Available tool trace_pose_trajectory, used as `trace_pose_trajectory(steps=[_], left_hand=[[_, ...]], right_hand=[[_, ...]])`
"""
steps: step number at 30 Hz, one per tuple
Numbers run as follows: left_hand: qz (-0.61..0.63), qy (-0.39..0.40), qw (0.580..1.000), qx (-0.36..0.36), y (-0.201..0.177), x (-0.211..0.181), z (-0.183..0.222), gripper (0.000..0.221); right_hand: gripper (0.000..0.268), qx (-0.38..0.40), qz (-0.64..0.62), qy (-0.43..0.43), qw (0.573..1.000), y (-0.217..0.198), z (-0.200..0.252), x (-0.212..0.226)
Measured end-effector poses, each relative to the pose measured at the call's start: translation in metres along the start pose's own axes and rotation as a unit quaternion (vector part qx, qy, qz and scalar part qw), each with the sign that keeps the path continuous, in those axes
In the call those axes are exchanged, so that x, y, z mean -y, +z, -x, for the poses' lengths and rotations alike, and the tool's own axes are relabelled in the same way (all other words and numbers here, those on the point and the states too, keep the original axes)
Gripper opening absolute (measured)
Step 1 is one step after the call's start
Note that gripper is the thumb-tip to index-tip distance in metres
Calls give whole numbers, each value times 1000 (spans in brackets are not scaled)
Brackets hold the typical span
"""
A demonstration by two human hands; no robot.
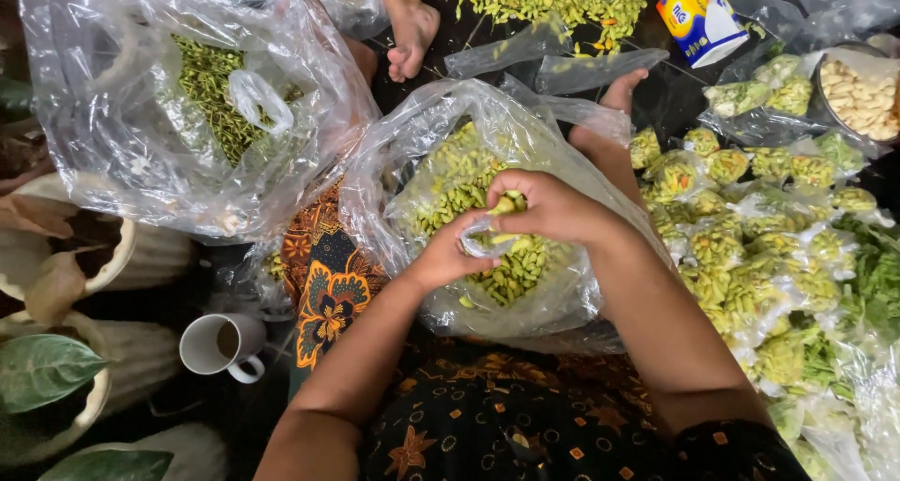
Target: The person scoops green vegetables from a large plastic bag into smaller clear plastic bags. They then tie the small bags and place them on the floor. The person repeats this process throughout the clip.
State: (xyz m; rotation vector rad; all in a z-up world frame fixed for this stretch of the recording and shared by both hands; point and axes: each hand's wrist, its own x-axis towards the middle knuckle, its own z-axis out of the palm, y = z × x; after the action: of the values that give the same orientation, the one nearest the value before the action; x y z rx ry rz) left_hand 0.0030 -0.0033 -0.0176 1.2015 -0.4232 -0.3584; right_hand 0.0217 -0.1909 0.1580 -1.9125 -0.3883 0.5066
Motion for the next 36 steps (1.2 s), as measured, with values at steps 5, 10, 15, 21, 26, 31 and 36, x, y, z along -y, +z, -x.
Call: trace_pose_trajectory(steps=[5, 10, 15, 21, 26, 31, 36], left_hand=[[20, -1, 1000, -10, -5, 22, -3, 70], [23, -8, 1000, -5, 3, -15, -4, 71], [-6, -15, 1000, -1, 1, -24, -6, 81], [-1, 7, 999, -39, -12, -13, -7, 91], [-144, 0, 989, -12, -3, -62, 8, 111], [-188, -80, 972, -113, 6, -79, 21, 82], [-51, -81, 978, -185, 20, -86, 31, 39]], right_hand=[[15, 51, 100, -3, 994, 7, 0, 18], [12, 51, 101, 24, 993, 4, 6, 22], [15, -54, 115, 38, 991, -1, 12, 9], [26, -9, 212, 179, 961, 11, 4, -76], [39, -106, -188, 234, 948, 27, 4, -109], [34, -78, -271, 205, 937, 28, 24, -59], [48, -68, -394, 102, 911, 41, 32, -37]])
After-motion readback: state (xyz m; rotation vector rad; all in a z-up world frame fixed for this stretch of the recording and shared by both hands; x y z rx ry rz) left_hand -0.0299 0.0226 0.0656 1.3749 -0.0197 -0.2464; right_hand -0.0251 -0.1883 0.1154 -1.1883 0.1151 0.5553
